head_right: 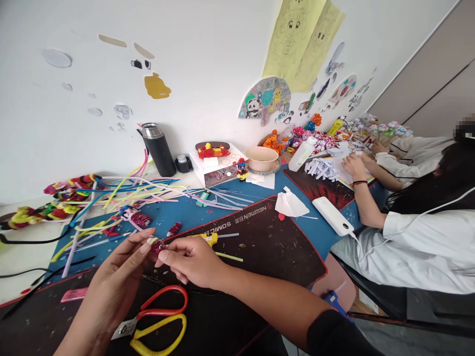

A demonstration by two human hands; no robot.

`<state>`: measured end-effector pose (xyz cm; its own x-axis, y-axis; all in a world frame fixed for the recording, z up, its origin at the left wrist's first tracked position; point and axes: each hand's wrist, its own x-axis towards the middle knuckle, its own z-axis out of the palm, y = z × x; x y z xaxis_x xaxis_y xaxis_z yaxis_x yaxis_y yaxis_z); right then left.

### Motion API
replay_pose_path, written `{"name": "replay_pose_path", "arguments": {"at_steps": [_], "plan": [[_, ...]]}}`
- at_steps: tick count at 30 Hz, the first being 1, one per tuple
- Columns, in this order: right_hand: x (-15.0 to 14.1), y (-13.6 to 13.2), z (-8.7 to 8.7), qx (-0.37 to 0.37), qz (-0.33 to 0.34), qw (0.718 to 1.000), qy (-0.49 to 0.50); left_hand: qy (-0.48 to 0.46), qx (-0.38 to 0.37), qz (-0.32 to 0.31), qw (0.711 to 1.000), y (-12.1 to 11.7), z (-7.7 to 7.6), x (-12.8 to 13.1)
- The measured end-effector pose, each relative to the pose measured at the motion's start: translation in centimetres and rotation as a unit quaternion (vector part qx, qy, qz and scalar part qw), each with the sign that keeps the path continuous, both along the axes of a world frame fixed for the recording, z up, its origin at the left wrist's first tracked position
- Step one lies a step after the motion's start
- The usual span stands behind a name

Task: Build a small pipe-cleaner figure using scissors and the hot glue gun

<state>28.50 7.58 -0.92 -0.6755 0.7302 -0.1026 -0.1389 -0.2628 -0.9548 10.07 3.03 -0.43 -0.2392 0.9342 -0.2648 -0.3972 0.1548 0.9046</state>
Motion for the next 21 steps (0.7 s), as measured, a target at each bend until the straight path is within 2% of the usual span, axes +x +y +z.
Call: {"name": "replay_pose_path", "arguments": {"at_steps": [3,9,15,21], "plan": [[0.09,-0.02,-0.21,0.012,0.008,1.000,-0.002,-0.004,-0.002,0.008,1.000,0.04,-0.02,0.00],[0.11,0.11,-0.51,0.021,-0.019,1.000,-0.003,0.022,0.027,0.015,0.999,-0.02,-0.35,-0.34],[-0.12,0.01,-0.61,0.049,-0.041,0.998,-0.014,0.073,0.035,-0.014,0.997,-0.25,-0.67,-0.31],[-0.02,-0.03,-0.57,0.088,-0.059,0.992,-0.062,0.078,0.022,-0.019,0.997,-0.37,-0.60,-0.10]]}}
